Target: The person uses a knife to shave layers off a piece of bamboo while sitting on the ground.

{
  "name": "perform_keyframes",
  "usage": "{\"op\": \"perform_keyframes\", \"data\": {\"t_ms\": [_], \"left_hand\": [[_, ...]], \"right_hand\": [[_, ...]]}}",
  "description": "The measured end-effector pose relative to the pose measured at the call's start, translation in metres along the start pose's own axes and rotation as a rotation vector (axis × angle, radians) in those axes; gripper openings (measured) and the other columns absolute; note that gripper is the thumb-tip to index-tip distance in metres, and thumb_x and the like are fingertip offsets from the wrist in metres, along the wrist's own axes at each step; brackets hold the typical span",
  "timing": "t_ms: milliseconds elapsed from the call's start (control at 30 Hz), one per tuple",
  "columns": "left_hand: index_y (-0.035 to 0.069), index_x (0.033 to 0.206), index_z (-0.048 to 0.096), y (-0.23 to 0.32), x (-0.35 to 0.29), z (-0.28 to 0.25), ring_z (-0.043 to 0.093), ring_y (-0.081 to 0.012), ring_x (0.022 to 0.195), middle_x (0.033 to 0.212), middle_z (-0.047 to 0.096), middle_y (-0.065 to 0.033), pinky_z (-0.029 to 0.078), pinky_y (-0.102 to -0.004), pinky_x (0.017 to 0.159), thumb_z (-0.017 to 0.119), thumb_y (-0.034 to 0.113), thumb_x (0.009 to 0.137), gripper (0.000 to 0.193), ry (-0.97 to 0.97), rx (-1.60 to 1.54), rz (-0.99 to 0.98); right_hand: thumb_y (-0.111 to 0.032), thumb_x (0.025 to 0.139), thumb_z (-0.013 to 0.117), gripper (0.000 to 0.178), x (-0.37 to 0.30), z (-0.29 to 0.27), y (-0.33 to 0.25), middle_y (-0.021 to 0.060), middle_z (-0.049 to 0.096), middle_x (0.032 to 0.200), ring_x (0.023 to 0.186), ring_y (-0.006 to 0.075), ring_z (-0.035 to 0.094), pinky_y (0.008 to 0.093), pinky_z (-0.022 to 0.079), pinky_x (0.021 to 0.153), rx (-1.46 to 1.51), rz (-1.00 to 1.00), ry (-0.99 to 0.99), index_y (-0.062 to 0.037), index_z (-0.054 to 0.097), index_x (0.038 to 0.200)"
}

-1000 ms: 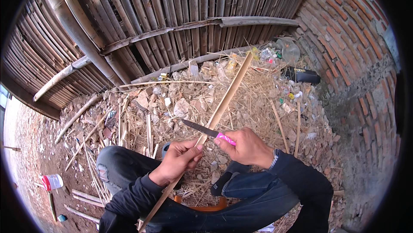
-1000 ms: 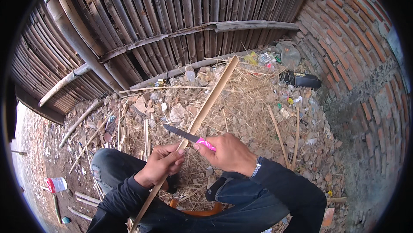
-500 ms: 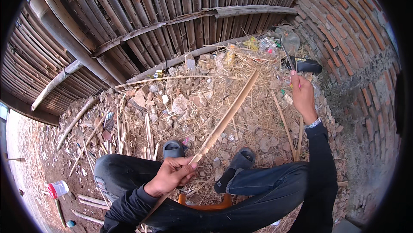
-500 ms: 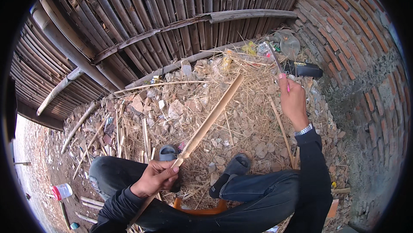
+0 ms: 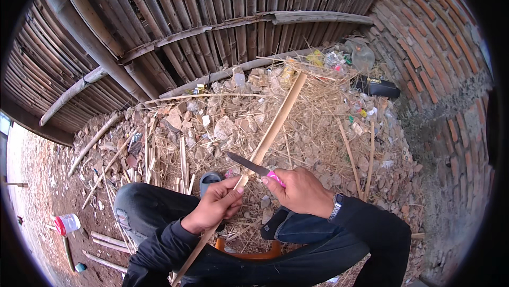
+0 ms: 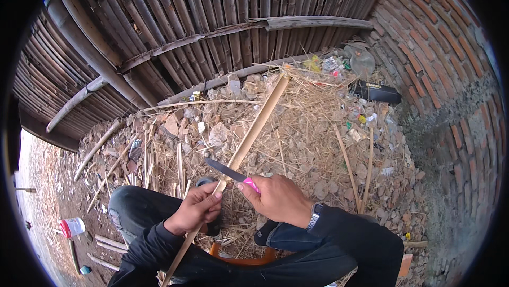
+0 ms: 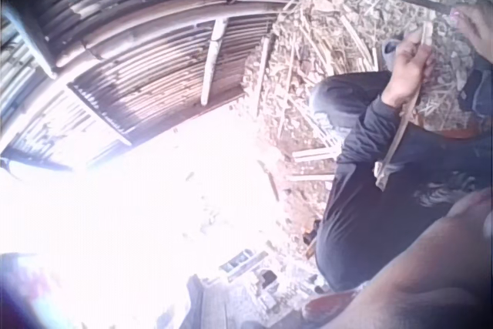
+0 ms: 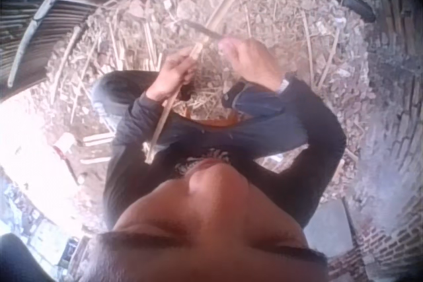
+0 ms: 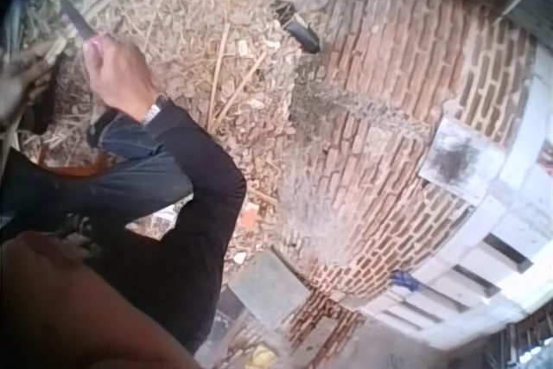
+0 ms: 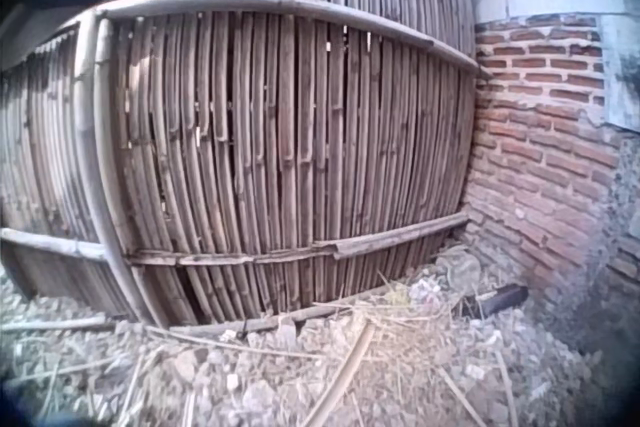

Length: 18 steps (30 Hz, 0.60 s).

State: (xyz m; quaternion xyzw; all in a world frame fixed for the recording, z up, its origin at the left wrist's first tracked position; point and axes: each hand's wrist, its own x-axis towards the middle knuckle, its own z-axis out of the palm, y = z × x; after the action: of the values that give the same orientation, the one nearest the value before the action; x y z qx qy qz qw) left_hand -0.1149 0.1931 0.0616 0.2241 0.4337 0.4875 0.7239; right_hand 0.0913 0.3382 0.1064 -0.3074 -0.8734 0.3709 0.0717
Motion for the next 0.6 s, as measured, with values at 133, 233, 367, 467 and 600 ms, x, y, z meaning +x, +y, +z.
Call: {"op": "perform_keyframes", "data": {"t_ms": [133, 233, 367, 467, 600], "left_hand": [[0.002, 0.135, 0.055, -0.003, -0.003, -0.002, 0.032, -0.0038, 0.052, 0.067, 0.038, 0.0063, 0.027, -0.0224, 0.047, 0.048, 0.016, 0.112, 0.028, 0.001, 0.086, 0.017], [0.002, 0.139, 0.057, 0.0, -0.009, 0.002, 0.028, -0.0037, 0.053, 0.066, 0.032, 0.0071, 0.026, -0.0215, 0.048, 0.048, 0.015, 0.112, 0.031, 0.003, 0.096, 0.022], [0.001, 0.14, 0.057, 0.005, -0.025, 0.007, 0.027, -0.0037, 0.052, 0.065, 0.032, 0.0076, 0.025, -0.0223, 0.047, 0.048, 0.015, 0.112, 0.032, 0.032, 0.106, -0.028], [0.0, 0.142, 0.056, 0.004, -0.024, 0.006, 0.027, -0.0039, 0.051, 0.065, 0.033, 0.0076, 0.024, -0.0232, 0.047, 0.048, 0.015, 0.112, 0.034, 0.023, 0.123, -0.061], [0.0, 0.144, 0.055, 0.004, -0.021, -0.003, 0.031, -0.0048, 0.052, 0.065, 0.038, 0.0053, 0.026, -0.0246, 0.047, 0.048, 0.016, 0.112, 0.037, -0.018, 0.026, -0.04]], "right_hand": [[-0.045, 0.104, 0.057, 0.05, 0.001, 0.004, 0.004, 0.0221, 0.061, 0.056, 0.053, 0.0428, 0.064, 0.0513, 0.05, 0.05, -0.121, -0.016, -0.03, -0.003, 0.071, 0.081], [-0.046, 0.104, 0.057, 0.054, 0.001, 0.003, 0.012, 0.022, 0.059, 0.056, 0.052, 0.0423, 0.062, 0.0515, 0.049, 0.051, -0.213, -0.032, 0.052, -0.0024, 0.067, 0.072], [-0.045, 0.104, 0.057, 0.056, 0.024, -0.026, 0.055, 0.0224, 0.057, 0.056, 0.05, 0.0426, 0.059, 0.0515, 0.046, 0.051, -0.205, 0.061, 0.195, -0.0013, 0.064, 0.07], [-0.048, 0.104, 0.056, 0.058, 0.027, -0.05, 0.071, 0.0206, 0.06, 0.055, 0.05, 0.0393, 0.063, 0.0498, 0.048, 0.049, -0.359, 0.101, 0.247, -0.0017, 0.068, 0.072], [-0.053, 0.104, 0.053, 0.063, 0.027, -0.027, 0.034, 0.0189, 0.057, 0.05, 0.047, 0.0383, 0.062, 0.0492, 0.048, 0.047, -0.218, -0.008, 0.18, -0.0024, 0.066, 0.07]]}}
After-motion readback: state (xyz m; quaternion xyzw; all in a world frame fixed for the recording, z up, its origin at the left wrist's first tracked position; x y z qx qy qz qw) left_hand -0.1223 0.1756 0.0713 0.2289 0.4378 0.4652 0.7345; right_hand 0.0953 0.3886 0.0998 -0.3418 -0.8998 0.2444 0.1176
